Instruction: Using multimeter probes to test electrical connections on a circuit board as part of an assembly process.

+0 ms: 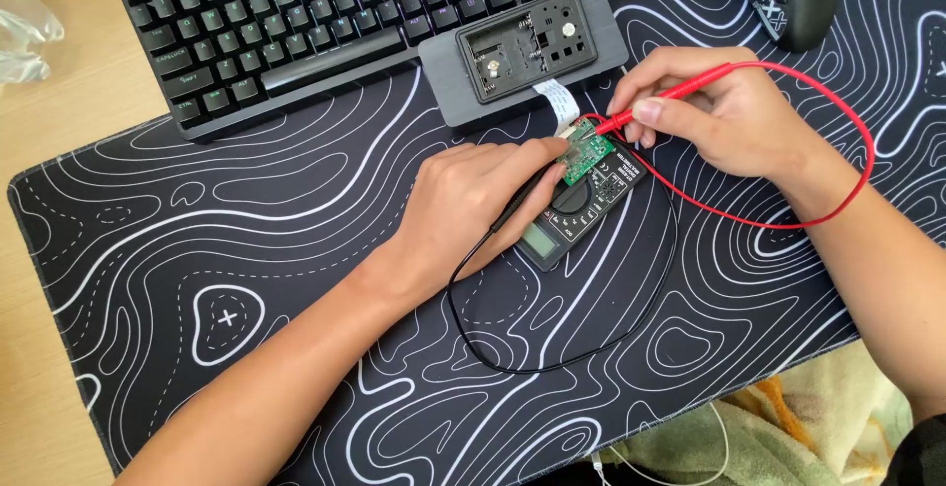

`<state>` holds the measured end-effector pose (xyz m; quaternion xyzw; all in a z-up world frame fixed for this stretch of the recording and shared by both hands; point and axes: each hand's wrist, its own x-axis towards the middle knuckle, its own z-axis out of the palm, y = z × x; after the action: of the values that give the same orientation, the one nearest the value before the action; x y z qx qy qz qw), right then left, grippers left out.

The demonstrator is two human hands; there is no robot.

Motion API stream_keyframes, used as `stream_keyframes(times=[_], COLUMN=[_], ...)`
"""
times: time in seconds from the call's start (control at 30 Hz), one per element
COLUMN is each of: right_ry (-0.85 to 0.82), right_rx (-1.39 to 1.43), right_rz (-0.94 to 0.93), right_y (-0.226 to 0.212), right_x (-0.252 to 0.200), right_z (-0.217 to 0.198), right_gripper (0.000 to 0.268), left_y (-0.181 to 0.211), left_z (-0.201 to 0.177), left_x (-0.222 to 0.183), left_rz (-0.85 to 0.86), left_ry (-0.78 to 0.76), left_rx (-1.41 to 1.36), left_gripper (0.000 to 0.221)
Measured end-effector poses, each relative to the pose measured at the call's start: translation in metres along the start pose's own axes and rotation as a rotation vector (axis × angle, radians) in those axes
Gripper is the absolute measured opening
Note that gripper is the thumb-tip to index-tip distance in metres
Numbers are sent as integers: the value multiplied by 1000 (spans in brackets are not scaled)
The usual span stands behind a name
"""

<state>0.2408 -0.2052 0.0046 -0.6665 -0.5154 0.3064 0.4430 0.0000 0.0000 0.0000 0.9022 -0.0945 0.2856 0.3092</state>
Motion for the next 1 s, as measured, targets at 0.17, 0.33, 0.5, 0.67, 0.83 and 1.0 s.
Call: stream_keyframes(times=[0.17, 0.33, 0.5, 0.67, 0.83, 1.0], right_ry=[1, 1, -1, -11, -16, -19], right_rx=[2, 4, 1, 17, 4, -14], right_rz=[-4, 6, 8, 4, -4, -7], right_y=[-1, -1, 0, 2, 2, 2], right_x=[1, 1, 0, 0, 0, 0], right_z=[1, 0, 0, -1, -2, -3], right_gripper=[17, 17, 18, 19, 18, 19], left_y=[2, 2, 2, 1, 2, -2], left_z=[-2, -3, -2, -2, -8, -9], left_x=[2, 3, 2, 2, 3, 2], left_rz=[6, 3, -11, 2, 9, 1], left_ry=[7, 2, -7, -8, -14, -56], left_rx=[-18, -24, -15, -43, -114, -217], left_gripper=[8, 5, 2, 4, 7, 19])
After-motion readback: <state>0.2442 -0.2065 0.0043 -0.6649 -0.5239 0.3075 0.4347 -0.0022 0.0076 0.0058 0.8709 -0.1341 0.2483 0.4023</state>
